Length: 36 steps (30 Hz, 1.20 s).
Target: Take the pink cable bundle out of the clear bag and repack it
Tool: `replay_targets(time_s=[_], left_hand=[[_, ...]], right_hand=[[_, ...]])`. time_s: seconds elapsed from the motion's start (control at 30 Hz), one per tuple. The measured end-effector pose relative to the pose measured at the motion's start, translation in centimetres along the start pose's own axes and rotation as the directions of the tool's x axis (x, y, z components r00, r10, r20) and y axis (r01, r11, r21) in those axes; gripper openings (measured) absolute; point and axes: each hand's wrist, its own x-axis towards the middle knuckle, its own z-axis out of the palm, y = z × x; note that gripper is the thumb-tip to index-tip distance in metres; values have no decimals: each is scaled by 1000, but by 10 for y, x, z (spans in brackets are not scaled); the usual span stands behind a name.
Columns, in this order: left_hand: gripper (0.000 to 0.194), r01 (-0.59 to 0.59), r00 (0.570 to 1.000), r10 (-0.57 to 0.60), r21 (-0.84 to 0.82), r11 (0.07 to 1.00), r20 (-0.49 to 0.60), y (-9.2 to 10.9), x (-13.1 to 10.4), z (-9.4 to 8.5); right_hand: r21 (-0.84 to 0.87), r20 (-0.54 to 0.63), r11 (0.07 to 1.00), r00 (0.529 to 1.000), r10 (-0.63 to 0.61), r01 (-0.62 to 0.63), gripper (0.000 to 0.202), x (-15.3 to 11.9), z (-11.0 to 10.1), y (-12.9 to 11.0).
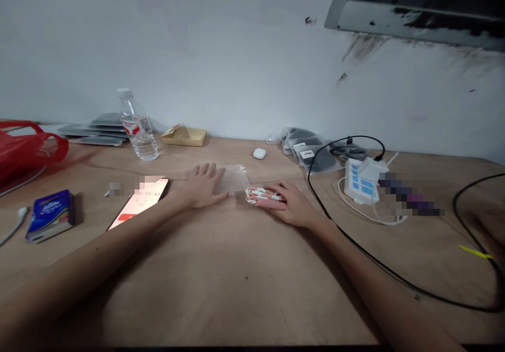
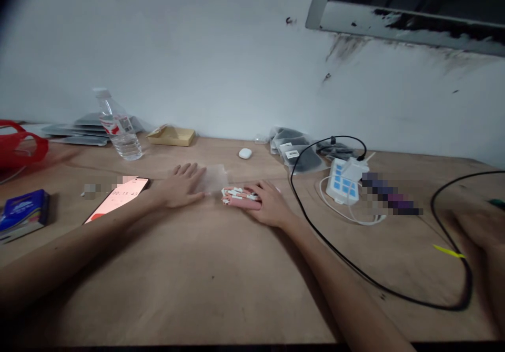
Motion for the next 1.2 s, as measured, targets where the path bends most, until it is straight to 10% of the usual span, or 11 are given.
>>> replay_targets(time_s=[0.47,0.77,1.2], left_hand=[[89,-300,953,301,-35,953,42,4,-5,-15],[95,-275,956,281,-80,958,88,-3,-2,-15],[111,-126,974,138,-74,989,179,6,-5,-24]], right_hand=[[56,-84,985,983,165,-161,38,2,-3,5],[-99,78,992,994,-77,84,57,-1,-11,0],[-194,213,979,977,-17,59,86,0,-9,-4]])
